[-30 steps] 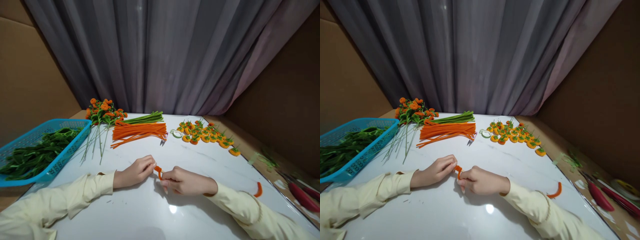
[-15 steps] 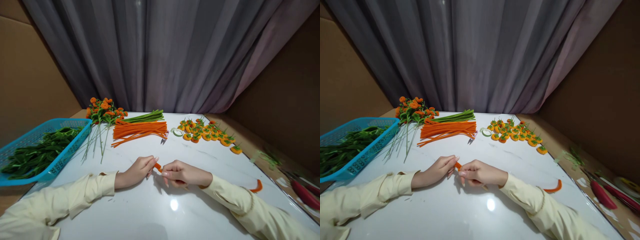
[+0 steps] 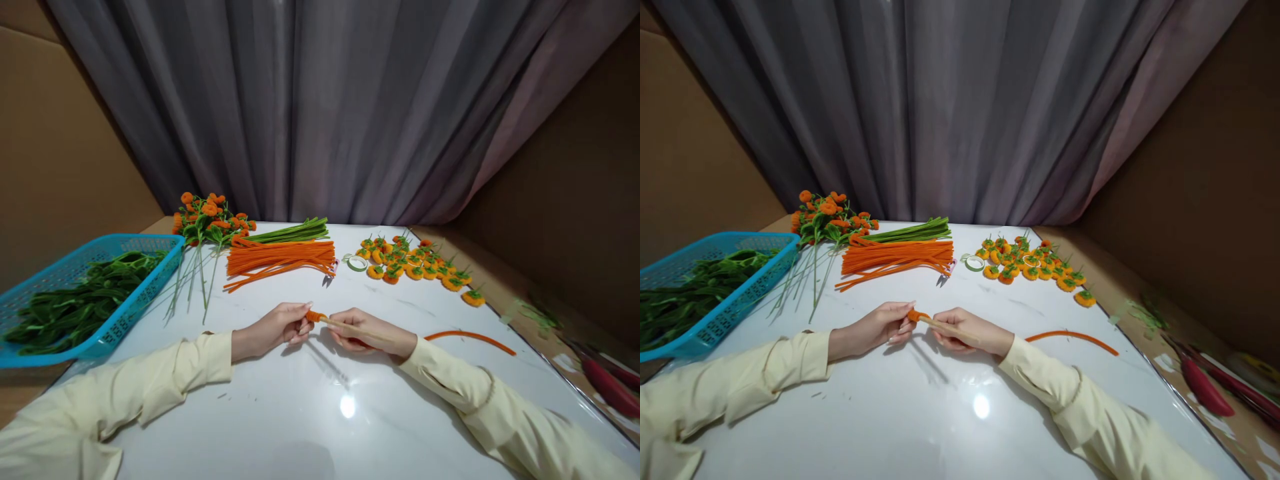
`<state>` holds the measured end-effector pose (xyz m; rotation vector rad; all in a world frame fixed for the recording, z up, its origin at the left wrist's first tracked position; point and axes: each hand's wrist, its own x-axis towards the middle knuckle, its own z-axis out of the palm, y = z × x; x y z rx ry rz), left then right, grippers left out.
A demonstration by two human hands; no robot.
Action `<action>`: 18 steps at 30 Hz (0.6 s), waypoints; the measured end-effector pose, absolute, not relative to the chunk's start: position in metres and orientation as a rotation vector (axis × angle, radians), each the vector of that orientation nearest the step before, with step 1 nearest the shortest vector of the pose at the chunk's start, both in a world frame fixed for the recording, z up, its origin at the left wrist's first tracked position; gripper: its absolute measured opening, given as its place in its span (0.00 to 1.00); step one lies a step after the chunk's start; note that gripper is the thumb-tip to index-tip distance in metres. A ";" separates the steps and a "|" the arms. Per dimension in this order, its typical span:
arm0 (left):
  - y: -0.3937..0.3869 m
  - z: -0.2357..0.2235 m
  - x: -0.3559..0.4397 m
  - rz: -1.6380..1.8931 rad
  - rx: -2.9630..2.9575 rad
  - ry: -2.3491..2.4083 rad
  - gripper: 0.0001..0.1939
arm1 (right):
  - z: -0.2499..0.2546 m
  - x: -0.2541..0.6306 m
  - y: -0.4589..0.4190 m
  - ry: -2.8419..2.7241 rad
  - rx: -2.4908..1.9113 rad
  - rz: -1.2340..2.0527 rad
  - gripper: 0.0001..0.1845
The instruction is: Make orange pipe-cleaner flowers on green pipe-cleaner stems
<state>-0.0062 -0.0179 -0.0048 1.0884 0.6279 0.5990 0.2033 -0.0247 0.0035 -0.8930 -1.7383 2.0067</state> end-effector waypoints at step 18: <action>-0.025 -0.007 -0.010 0.905 1.734 0.989 0.17 | 0.012 0.186 -0.047 -1.912 -1.001 1.801 0.19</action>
